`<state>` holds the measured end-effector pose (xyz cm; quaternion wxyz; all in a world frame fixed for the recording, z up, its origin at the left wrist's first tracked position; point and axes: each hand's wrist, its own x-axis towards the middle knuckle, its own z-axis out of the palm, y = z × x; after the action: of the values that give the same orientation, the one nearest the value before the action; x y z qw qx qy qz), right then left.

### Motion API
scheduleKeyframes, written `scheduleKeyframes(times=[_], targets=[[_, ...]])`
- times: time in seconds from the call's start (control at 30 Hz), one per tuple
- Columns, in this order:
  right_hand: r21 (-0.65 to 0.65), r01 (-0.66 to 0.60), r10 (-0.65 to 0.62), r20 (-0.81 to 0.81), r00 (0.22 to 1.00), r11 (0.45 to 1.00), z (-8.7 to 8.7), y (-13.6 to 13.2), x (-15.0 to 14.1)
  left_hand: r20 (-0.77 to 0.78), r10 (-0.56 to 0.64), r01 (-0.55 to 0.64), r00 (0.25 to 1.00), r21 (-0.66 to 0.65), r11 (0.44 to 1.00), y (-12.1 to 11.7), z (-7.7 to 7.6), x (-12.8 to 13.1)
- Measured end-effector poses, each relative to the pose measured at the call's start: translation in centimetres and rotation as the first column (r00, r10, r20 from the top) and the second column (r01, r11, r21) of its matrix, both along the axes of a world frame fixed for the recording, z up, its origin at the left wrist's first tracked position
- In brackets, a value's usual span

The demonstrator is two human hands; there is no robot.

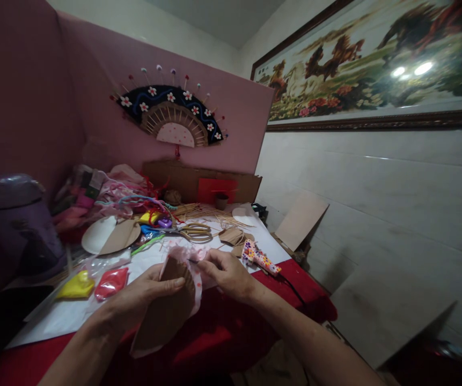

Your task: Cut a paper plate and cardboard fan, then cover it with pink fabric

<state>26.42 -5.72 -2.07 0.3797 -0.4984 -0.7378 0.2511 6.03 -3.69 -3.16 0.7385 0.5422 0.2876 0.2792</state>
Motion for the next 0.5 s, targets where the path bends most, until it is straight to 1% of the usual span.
scheduleKeyframes(times=[0.13, 0.23, 0.5], targets=[[0.017, 0.011, -0.011, 0.005, 1.0, 1.0, -0.22, 0.04, 0.23, 0.004, 0.017, -0.017, 1.0, -0.019, 1.0, 0.22, -0.2, -0.05], [0.022, 0.002, -0.003, 0.018, 1.0, 1.0, -0.25, 0.08, 0.31, -0.005, 0.004, -0.004, 1.0, -0.01, 1.0, 0.28, -0.23, -0.1], [0.04, -0.006, 0.002, 0.077, 0.997, 0.999, 0.26, 0.06, 0.04, -0.001, -0.009, 0.009, 1.0, -0.034, 0.999, 0.15, -0.2, -0.08]])
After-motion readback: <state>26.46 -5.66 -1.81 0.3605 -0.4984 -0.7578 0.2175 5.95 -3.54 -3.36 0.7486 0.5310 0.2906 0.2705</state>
